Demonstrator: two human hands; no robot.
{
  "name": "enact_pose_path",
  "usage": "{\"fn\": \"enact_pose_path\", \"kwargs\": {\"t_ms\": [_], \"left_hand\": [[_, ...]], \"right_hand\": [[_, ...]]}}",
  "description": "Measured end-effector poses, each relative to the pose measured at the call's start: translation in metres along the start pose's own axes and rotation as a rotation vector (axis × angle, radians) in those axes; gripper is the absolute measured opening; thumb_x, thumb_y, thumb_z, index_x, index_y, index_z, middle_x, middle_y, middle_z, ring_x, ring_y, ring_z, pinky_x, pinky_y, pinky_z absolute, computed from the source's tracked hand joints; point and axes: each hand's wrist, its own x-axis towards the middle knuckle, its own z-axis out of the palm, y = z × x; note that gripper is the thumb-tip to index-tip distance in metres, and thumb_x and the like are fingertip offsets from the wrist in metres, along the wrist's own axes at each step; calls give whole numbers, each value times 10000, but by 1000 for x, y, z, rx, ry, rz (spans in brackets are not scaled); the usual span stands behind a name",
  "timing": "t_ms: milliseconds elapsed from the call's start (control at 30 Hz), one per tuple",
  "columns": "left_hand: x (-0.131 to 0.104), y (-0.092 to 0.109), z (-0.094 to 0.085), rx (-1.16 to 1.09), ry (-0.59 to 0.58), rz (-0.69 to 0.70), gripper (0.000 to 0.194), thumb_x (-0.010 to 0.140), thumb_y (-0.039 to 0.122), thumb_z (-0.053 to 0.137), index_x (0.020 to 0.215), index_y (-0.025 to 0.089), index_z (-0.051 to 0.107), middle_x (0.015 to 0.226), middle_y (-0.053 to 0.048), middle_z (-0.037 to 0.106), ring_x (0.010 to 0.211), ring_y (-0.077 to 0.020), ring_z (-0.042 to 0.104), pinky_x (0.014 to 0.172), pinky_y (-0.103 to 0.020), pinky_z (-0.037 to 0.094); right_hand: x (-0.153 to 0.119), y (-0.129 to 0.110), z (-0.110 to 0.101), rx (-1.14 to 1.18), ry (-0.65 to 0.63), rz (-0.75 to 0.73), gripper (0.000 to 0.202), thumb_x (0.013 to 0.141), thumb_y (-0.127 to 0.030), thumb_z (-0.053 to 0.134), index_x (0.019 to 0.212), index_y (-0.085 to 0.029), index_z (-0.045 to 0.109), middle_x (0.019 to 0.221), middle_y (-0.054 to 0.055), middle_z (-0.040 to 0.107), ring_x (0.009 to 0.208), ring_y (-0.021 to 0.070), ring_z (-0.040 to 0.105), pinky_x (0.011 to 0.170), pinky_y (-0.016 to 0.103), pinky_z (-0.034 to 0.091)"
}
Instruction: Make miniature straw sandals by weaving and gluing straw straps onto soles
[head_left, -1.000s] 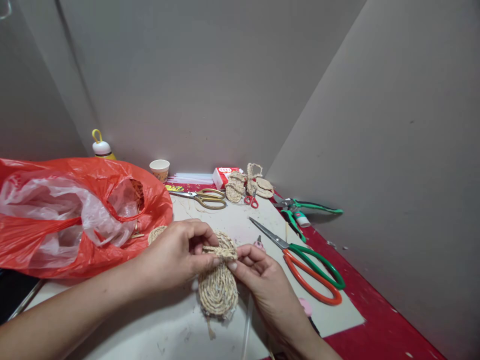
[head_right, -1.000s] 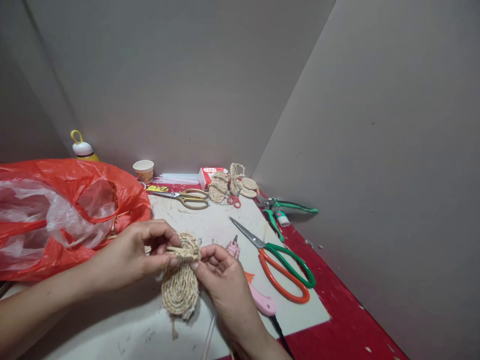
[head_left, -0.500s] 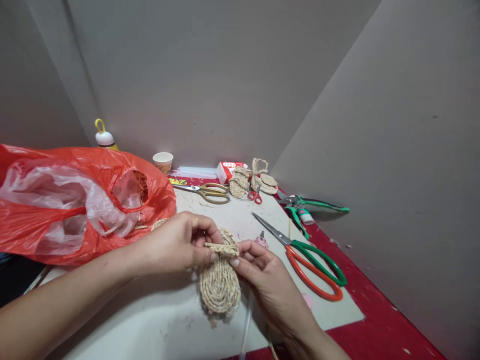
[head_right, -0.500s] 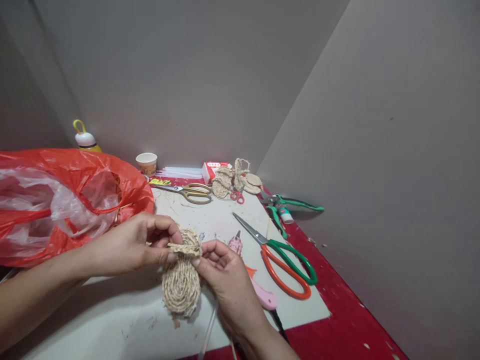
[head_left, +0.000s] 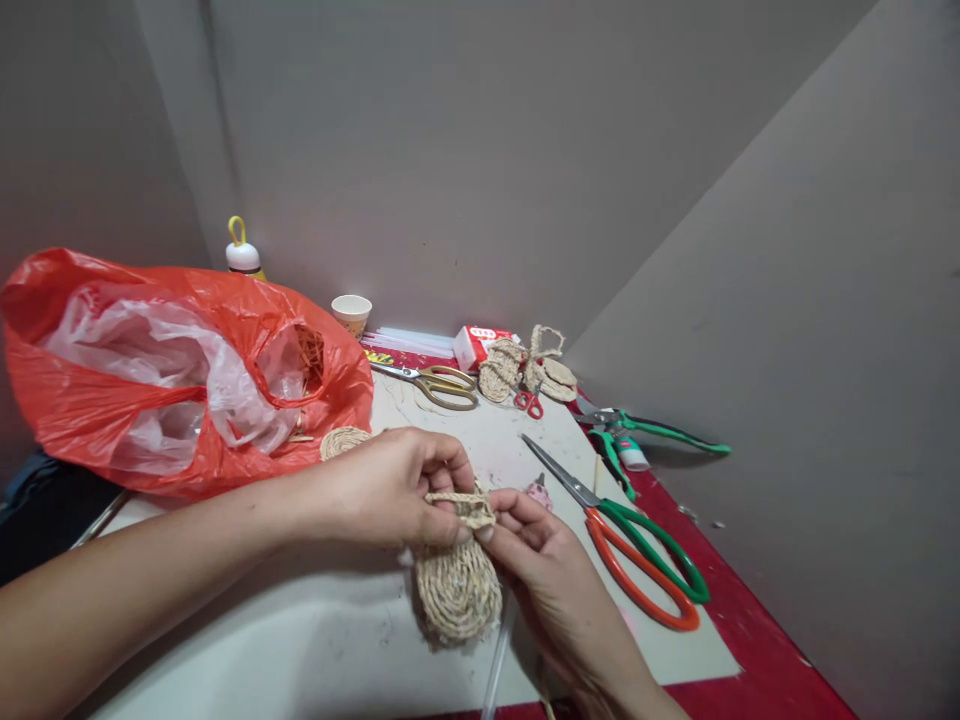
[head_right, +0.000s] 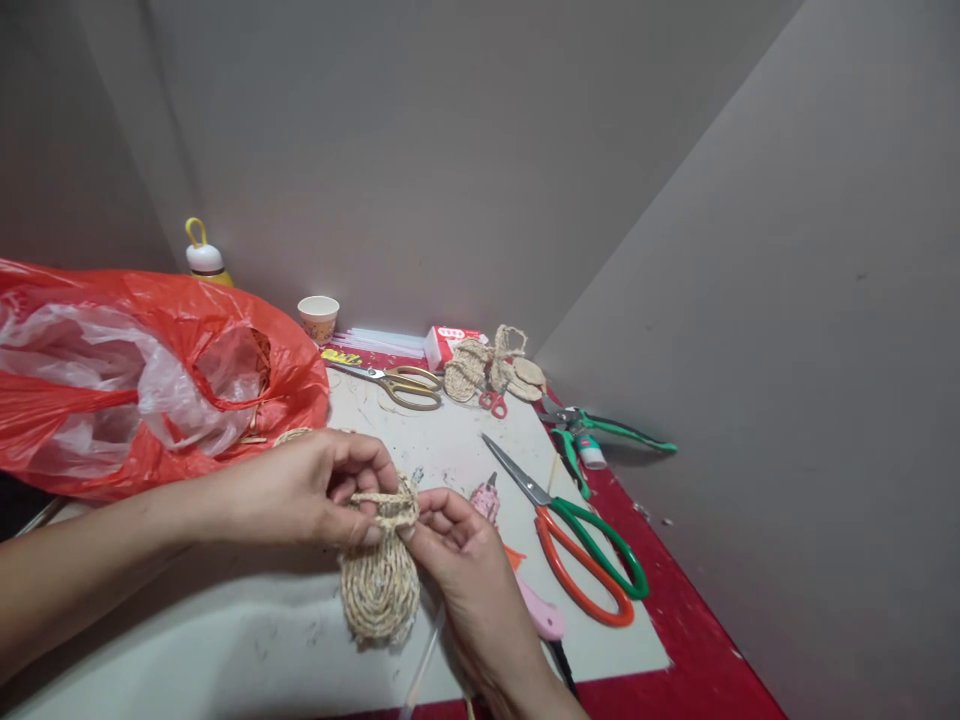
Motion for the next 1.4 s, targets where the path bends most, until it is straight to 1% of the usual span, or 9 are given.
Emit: {"fn": "enact_pose_path", "kwargs": {"t_ms": [133, 267, 467, 567, 633, 700, 900, 1000, 1400], "left_hand": [[0, -4, 3, 22, 27, 10, 151, 694, 103, 583, 835, 145, 617, 597, 73, 483, 513, -66, 417, 477, -184, 314], [0, -1, 4, -50, 14, 35, 159, 700, 141, 622, 859, 133, 630, 616, 64, 489, 533, -66, 416, 489, -181, 318], [10, -9, -10, -11, 282, 112, 282, 749, 284, 649, 996, 156, 609, 691, 42, 522, 570, -82, 436, 535, -207, 357], [17, -18, -18, -64, 117, 89, 394, 721, 318, 693, 1074, 167, 605, 865, -8, 592, 701, -114, 517, 637, -239, 414], [20, -22, -17, -134, -25, 62, 384, 724, 306, 689, 1073, 167, 612, 844, -1, 597, 706, -115, 520, 646, -236, 411], [21, -26, -11, -178, -77, 54, 333, 736, 267, 664, 1049, 164, 619, 774, 21, 582, 666, -105, 500, 619, -222, 395], [16, -27, 11, -133, 103, 94, 212, 740, 169, 575, 947, 157, 620, 770, 25, 589, 689, -115, 515, 642, -218, 412], [13, -26, 17, -47, 183, 152, 195, 725, 131, 536, 893, 166, 629, 760, 32, 587, 700, -119, 522, 649, -214, 413], [8, -21, 25, 42, 346, 170, 247, 665, 80, 479, 841, 173, 626, 774, 28, 633, 745, -132, 568, 687, -216, 418]], "right_hand": [[-2, 2, 2, -62, 85, -107, 369, 660, -270, 833, 881, -238, 540, 698, -30, 686, 622, 100, 597, 597, 175, 424], [-3, 3, 2, -159, 86, -198, 292, 720, -298, 789, 845, -234, 534, 710, -43, 646, 667, 90, 565, 613, 158, 404], [-2, 1, -4, -52, 56, -118, 300, 712, -274, 794, 851, -236, 532, 722, -39, 648, 658, 98, 554, 629, 188, 410], [-2, 1, -4, -33, 60, -122, 295, 709, -276, 796, 847, -239, 537, 706, -42, 645, 645, 98, 553, 617, 190, 406], [-2, 1, -3, -64, 61, -148, 270, 720, -290, 785, 841, -238, 550, 704, -41, 644, 643, 97, 554, 608, 185, 407], [-3, 1, -2, -132, 80, -199, 236, 726, -306, 775, 834, -234, 578, 722, -32, 647, 666, 108, 570, 616, 192, 425], [-6, -2, 0, -553, 246, -473, 49, 744, -218, 702, 790, -235, 700, 777, 19, 652, 704, 166, 590, 607, 249, 459], [-9, -4, 0, -667, 294, -579, 95, 743, -179, 682, 761, -255, 736, 808, 40, 675, 786, 205, 609, 630, 272, 471], [-10, -2, -6, -399, 286, -442, 20, 718, -277, 766, 738, -280, 767, 777, 21, 699, 777, 191, 620, 721, 298, 497]]}}
